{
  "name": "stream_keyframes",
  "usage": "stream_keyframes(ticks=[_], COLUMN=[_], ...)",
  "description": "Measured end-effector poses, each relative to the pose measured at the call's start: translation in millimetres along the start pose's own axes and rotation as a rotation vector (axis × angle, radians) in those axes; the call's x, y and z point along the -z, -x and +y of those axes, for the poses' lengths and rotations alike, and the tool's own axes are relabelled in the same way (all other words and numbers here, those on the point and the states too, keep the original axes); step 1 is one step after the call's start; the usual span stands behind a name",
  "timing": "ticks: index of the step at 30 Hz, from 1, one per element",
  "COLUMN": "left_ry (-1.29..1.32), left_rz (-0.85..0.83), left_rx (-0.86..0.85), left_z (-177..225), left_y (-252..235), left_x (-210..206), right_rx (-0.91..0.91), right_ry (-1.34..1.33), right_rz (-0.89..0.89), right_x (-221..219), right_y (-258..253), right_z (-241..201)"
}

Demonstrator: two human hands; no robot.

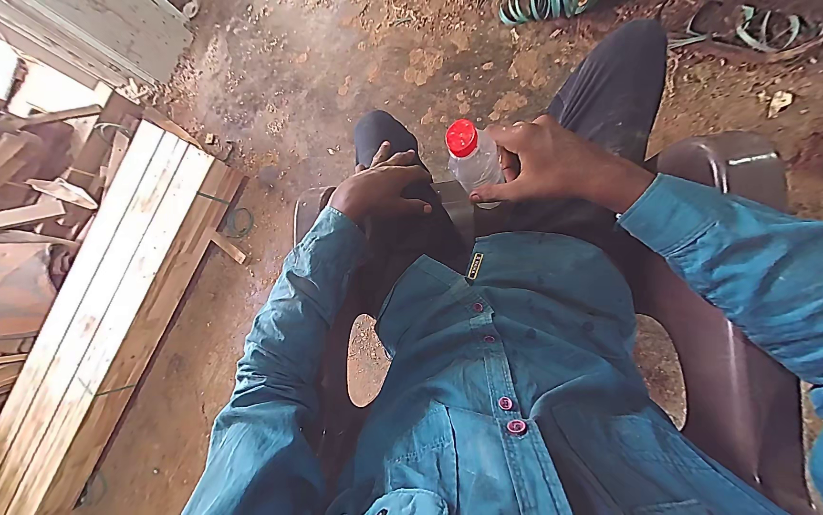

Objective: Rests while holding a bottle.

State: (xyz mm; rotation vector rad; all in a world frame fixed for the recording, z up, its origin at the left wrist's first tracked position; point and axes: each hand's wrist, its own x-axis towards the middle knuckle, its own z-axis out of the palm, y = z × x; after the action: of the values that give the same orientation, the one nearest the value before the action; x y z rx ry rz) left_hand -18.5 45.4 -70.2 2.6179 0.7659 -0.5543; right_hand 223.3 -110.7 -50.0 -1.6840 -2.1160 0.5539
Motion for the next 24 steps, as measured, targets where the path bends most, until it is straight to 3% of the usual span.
stream_keyframes(ticks=[24], left_ry=[0.005], left_rz=[0.002], left_rx=[0.026], left_z=[3.3], left_y=[4.1], left_x=[2.1], right_rx=[-0.017], right_ry=[-0.007], right_rz=[0.000], right_x=[-0.6], right_y=[-0.3], right_z=[-0.2])
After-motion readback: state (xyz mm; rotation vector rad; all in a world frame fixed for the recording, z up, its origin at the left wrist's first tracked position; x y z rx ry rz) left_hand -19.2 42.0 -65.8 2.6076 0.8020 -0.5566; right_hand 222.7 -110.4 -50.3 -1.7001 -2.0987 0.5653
